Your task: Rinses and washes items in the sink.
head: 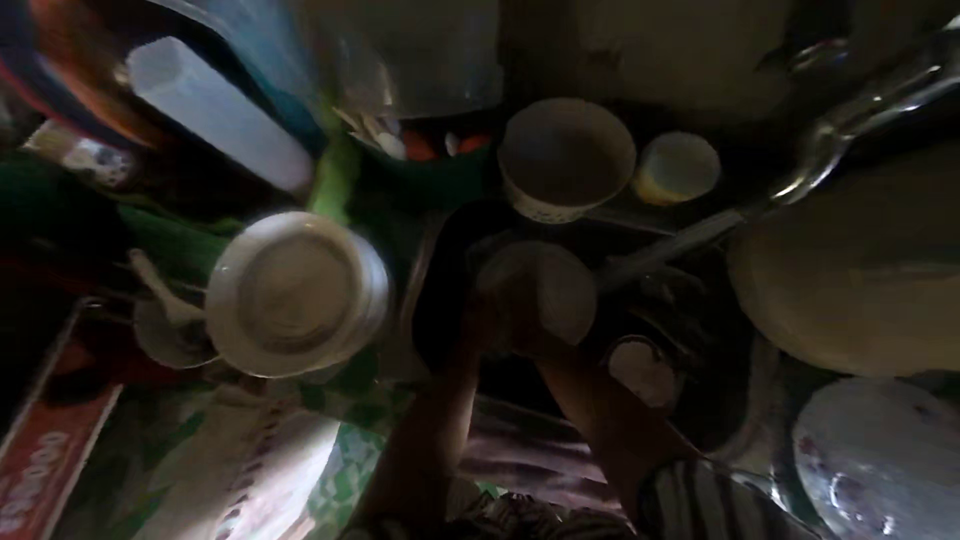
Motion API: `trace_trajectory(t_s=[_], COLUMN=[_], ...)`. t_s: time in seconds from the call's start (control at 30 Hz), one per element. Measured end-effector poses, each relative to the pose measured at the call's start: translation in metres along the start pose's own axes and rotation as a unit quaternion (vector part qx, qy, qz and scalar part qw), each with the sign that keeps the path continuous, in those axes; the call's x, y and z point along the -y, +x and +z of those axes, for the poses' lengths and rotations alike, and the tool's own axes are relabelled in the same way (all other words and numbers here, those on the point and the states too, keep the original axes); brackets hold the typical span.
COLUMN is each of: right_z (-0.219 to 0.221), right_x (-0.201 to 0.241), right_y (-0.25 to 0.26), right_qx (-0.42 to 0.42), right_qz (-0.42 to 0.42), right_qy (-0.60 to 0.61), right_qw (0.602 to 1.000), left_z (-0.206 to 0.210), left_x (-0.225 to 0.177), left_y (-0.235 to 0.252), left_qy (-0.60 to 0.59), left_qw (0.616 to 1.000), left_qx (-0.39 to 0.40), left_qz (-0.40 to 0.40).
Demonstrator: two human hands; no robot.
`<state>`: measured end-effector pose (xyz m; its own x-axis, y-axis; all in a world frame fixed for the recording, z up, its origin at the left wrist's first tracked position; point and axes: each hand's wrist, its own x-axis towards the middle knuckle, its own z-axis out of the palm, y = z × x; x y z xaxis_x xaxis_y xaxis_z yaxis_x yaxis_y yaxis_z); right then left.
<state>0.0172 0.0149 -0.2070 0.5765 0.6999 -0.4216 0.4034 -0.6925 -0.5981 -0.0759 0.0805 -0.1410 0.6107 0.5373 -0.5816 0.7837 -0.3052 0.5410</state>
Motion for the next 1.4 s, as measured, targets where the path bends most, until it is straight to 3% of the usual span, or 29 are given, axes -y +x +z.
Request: trace_trajectory(t_s=[0.07,0.1,0.13,0.23,0.3,0.33,0.4,0.5,0.57,0.67,0.8,0.93,0.97,1.0,1.07,1.17,1.23,1.33,1.4], right_z=[0.026,0.022,0.007,-0.036,-0.069,-0.087,-0.112,-0.092,-0.067,-0.048,-0.035,-0.021,-0.030,-0.043,-0.070,-0.091,-0.088,-0.085,-0.084], right_x=[0.013,0.021,0.027,0.005,-0.023,-0.033,-0.038,-0.016,0.003,0.013,0.008,-0.002,-0.007,-0.013,-0.022,-0.025,-0.022,-0.020,-0.018], right_y=[-0.004,-0.011,-0.022,-0.053,-0.070,-0.072,-0.060,-0.026,-0.011,-0.001,0.001,-0.014,-0.019,-0.027,-0.037,-0.043,-0.048,-0.053,-0.056], right_qx=[0.026,0.064,0.113,0.182,0.210,0.225,0.217,0.122,0.087,0.089,0.011,0.060,0.072,0.064,0.010,-0.032,-0.064,-0.071,-0.041], right_qz=[0.023,0.000,-0.044,-0.226,-0.234,-0.192,-0.053,0.064,0.012,-0.118,-0.053,-0.209,-0.204,-0.167,-0.007,0.159,0.202,0.220,0.213], right_qy=[0.095,0.081,0.042,-0.077,-0.157,-0.200,-0.240,-0.193,-0.195,-0.190,-0.137,-0.146,-0.165,-0.173,-0.147,-0.097,-0.026,0.014,0.007], right_qw=[0.995,0.995,0.992,0.954,0.936,0.934,0.945,0.972,0.977,0.971,0.989,0.965,0.962,0.969,0.989,0.982,0.977,0.973,0.976], left_z=[0.003,0.009,0.008,-0.020,-0.028,-0.031,-0.041,-0.043,-0.042,-0.037,-0.035,-0.036,-0.035,-0.032,-0.024,0.001,0.019,0.041,0.048], left_x=[0.010,0.015,0.017,0.002,-0.002,-0.001,-0.005,-0.006,-0.007,-0.002,-0.004,-0.015,-0.014,-0.014,-0.015,-0.012,-0.008,0.001,-0.014], left_y=[0.000,0.007,0.011,-0.001,0.004,0.007,0.004,0.000,-0.001,-0.002,-0.006,-0.006,-0.003,0.001,0.011,0.032,0.046,0.063,0.056], left_qy=[-0.142,-0.249,-0.280,-0.136,-0.150,-0.163,-0.148,-0.206,-0.271,-0.276,-0.183,-0.124,-0.087,-0.064,-0.033,0.070,0.162,0.170,0.141], left_qw=[0.989,0.967,0.957,0.989,0.985,0.983,0.985,0.974,0.957,0.954,0.976,0.985,0.989,0.989,0.987,0.979,0.970,0.958,0.972], left_qx=[-0.035,-0.061,-0.070,-0.009,-0.034,-0.050,-0.040,-0.015,-0.003,-0.017,-0.031,-0.051,-0.051,-0.061,-0.085,-0.147,-0.163,-0.226,-0.168], left_qz=[0.009,-0.013,-0.026,-0.061,-0.076,-0.069,-0.075,-0.096,-0.102,-0.118,-0.109,-0.106,-0.109,-0.114,-0.135,-0.121,-0.076,0.051,0.078])
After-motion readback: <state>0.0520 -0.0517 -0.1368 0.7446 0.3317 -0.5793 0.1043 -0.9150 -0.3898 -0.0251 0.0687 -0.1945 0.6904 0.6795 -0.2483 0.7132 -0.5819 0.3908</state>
